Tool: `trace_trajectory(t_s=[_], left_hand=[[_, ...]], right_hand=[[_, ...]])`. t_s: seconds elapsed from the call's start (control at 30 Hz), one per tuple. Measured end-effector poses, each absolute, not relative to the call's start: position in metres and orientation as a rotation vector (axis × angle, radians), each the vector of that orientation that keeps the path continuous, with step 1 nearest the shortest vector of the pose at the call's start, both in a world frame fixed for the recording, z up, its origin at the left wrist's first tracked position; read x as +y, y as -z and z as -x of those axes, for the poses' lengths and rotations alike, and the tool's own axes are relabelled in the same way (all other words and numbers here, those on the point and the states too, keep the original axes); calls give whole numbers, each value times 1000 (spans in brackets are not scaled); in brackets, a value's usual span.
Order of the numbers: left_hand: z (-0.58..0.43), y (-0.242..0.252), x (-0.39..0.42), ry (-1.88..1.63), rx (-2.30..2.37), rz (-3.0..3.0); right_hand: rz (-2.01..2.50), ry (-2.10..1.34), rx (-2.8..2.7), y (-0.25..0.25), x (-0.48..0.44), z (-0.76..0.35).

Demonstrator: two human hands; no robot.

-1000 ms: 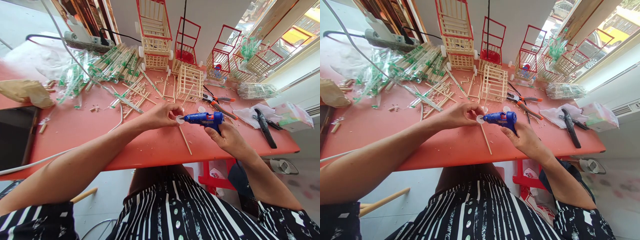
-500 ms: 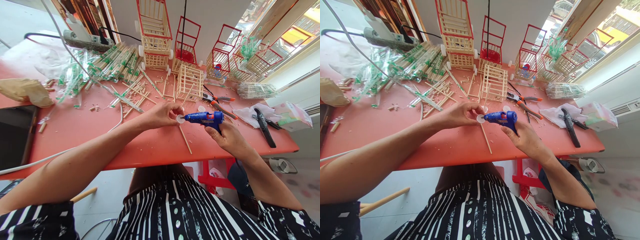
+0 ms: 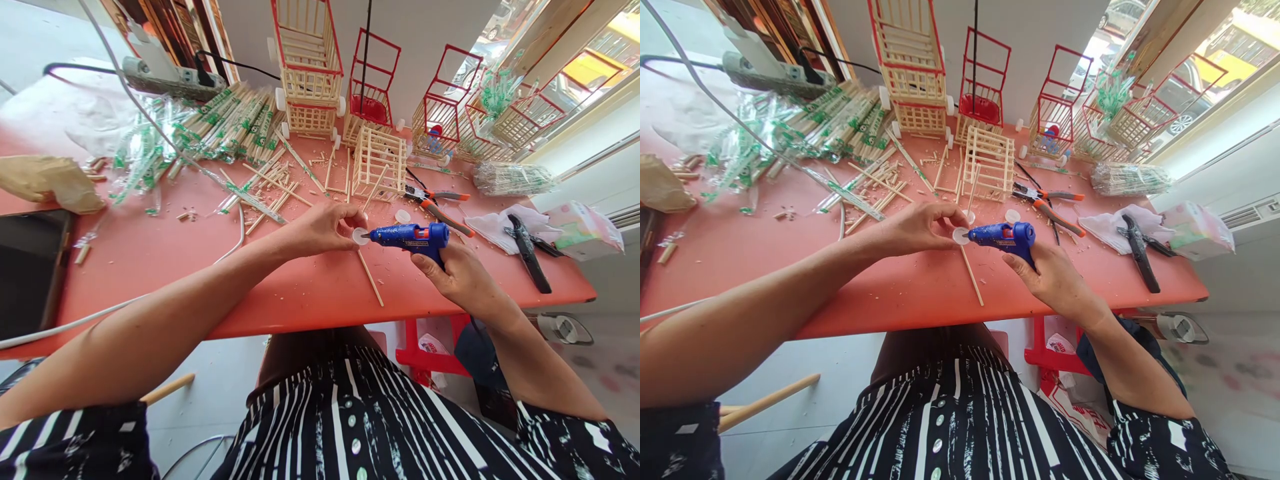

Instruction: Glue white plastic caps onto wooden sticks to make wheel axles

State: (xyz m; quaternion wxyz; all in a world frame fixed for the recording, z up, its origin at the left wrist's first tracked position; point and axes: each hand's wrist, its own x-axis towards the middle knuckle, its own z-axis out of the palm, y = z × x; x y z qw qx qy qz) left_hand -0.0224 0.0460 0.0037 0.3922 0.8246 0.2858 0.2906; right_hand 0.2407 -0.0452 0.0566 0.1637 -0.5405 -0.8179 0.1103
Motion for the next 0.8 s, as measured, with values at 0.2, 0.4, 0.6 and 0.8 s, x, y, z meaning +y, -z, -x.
trace_trajectory(t_s=[0.2, 0.4, 0.6, 0.8], left_hand=[[22, -4, 45, -731, 704, -2071], [22, -4, 44, -736, 701, -2066], [22, -1, 46, -749, 689, -2073], [21, -2, 45, -742, 700, -2072]], right_hand=[[1512, -306, -2341, -56, -46, -241], [1507, -339, -2352, -56, -45, -239], [1526, -326, -2369, -55, -44, -240], [1547, -309, -2375, -55, -45, -241]])
